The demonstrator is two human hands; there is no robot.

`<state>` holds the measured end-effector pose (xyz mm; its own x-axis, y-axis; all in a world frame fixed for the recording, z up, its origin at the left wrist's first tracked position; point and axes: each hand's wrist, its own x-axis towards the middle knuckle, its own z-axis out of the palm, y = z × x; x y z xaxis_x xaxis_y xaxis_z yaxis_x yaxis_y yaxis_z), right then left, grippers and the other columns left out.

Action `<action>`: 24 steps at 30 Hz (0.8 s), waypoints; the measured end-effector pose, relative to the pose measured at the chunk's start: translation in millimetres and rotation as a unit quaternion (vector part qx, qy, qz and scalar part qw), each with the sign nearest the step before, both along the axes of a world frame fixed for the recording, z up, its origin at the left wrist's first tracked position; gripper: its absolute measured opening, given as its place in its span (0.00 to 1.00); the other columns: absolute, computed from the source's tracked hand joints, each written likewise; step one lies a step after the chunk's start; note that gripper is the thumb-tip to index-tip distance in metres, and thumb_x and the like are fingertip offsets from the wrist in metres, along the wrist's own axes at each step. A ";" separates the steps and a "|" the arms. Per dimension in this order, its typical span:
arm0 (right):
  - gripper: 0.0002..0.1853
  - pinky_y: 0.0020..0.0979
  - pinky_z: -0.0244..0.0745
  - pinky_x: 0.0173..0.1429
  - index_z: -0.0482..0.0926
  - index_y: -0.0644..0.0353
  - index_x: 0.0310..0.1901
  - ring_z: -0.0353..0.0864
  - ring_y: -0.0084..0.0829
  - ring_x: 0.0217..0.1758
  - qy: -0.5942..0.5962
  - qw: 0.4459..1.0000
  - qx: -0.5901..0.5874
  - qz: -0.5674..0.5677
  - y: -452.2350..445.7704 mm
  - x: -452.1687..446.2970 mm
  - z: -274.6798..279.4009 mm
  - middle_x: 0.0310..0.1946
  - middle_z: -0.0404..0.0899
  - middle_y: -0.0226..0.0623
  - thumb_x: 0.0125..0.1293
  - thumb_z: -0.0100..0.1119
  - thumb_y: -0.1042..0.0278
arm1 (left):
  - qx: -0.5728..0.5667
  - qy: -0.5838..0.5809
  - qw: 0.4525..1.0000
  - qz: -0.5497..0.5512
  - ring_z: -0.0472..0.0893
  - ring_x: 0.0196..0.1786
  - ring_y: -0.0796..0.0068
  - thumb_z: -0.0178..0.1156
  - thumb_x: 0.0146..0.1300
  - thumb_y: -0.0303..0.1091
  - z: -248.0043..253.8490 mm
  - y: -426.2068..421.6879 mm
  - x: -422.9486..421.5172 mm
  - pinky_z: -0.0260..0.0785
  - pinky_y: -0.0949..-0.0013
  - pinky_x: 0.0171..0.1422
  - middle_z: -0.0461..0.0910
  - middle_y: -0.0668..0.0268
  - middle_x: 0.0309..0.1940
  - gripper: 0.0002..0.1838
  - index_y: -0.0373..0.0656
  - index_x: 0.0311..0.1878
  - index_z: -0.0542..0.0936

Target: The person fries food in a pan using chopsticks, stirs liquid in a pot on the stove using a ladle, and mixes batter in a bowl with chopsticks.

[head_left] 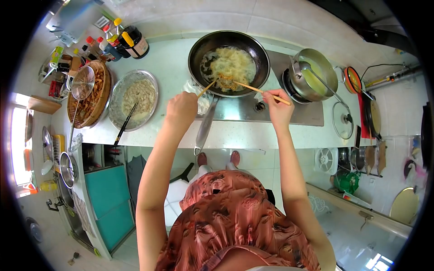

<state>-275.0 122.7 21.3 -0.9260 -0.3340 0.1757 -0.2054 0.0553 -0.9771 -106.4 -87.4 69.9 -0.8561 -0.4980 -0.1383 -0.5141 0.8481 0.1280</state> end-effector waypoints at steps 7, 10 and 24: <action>0.05 0.22 0.80 0.37 0.74 0.70 0.33 0.83 0.29 0.34 -0.119 0.989 -0.087 0.017 2.9 3.8 2.2 0.31 0.80 0.43 0.62 0.58 0.77 | 0.039 0.031 0.999 0.016 0.81 0.34 0.51 0.53 0.59 0.32 -2.8 -1.0 15.5 0.73 0.54 0.42 0.80 0.53 0.28 0.09 0.42 0.34 0.82; 0.05 0.21 0.80 0.37 0.74 0.70 0.33 0.83 0.28 0.34 -0.137 0.986 -0.090 0.032 7.1 7.6 9.7 0.29 0.80 0.41 0.62 0.58 0.77 | 0.016 0.020 0.999 0.022 0.81 0.34 0.50 0.53 0.59 0.32 7.6 2.1 19.7 0.73 0.54 0.41 0.80 0.52 0.27 0.10 0.40 0.34 0.82; 0.04 0.18 0.69 0.31 0.78 0.65 0.27 0.75 0.16 0.26 -0.003 0.997 0.062 0.047 16.4 7.2 31.4 0.21 0.79 0.29 0.56 0.63 0.75 | -0.005 0.005 0.999 -0.035 0.80 0.33 0.49 0.51 0.59 0.30 18.2 -2.6 8.4 0.73 0.54 0.40 0.80 0.51 0.26 0.10 0.39 0.33 0.82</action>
